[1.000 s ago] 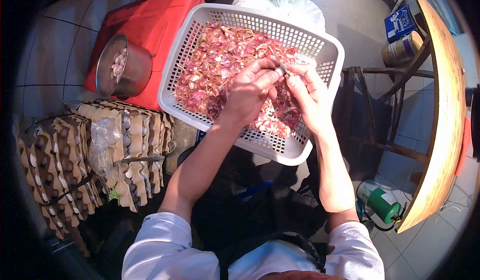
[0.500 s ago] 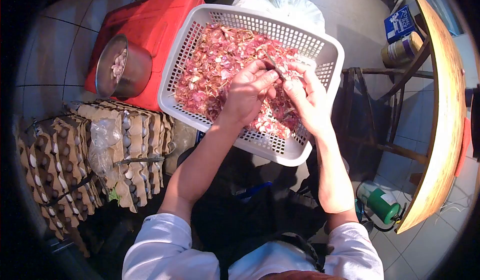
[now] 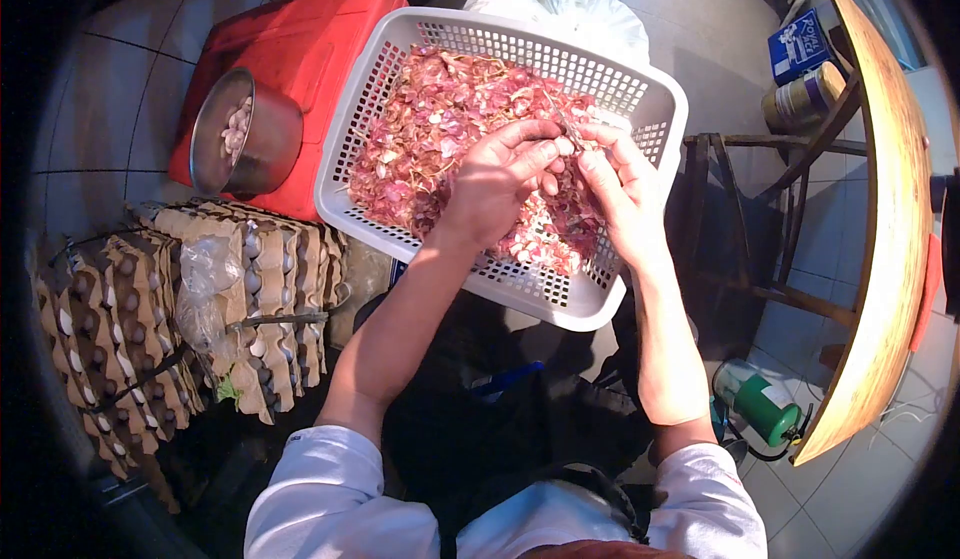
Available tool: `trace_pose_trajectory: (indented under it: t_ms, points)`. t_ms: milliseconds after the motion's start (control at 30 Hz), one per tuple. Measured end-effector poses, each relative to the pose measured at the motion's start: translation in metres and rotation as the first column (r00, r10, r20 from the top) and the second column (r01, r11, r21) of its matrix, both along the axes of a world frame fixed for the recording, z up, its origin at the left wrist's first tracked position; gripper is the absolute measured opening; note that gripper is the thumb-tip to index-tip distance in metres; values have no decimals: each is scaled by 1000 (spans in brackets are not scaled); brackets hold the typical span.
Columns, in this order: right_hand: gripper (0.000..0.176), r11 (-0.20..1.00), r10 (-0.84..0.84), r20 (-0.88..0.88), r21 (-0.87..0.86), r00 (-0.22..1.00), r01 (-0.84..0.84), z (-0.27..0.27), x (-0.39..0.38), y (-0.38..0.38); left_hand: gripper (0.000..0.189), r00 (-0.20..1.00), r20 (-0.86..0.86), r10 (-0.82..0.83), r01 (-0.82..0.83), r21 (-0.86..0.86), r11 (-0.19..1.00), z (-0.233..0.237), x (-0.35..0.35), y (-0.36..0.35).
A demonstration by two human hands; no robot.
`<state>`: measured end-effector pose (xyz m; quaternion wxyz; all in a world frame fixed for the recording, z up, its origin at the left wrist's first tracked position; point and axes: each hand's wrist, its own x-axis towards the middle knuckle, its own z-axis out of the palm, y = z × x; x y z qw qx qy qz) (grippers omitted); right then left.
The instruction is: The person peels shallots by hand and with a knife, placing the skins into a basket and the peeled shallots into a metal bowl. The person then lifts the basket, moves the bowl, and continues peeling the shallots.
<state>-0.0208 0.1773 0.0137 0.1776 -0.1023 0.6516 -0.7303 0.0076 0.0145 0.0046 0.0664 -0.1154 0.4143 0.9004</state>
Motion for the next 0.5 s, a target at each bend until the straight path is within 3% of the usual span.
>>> trace_pose_trajectory:
  t_ms: [100,233,500]
  points:
    - [32,999,34,69,16,997,-35,8,2,1,22,999,-35,26,-26,5,1000,-4,-1,0]
    - [35,987,71,-98,154,993,-55,4,2,0,21,998,-55,25,-32,-133,991,-10,0,-6]
    - [31,982,55,-139,188,989,-28,4,1,0,19,998,-44,48,-55,-168,984,-3,0,-4]
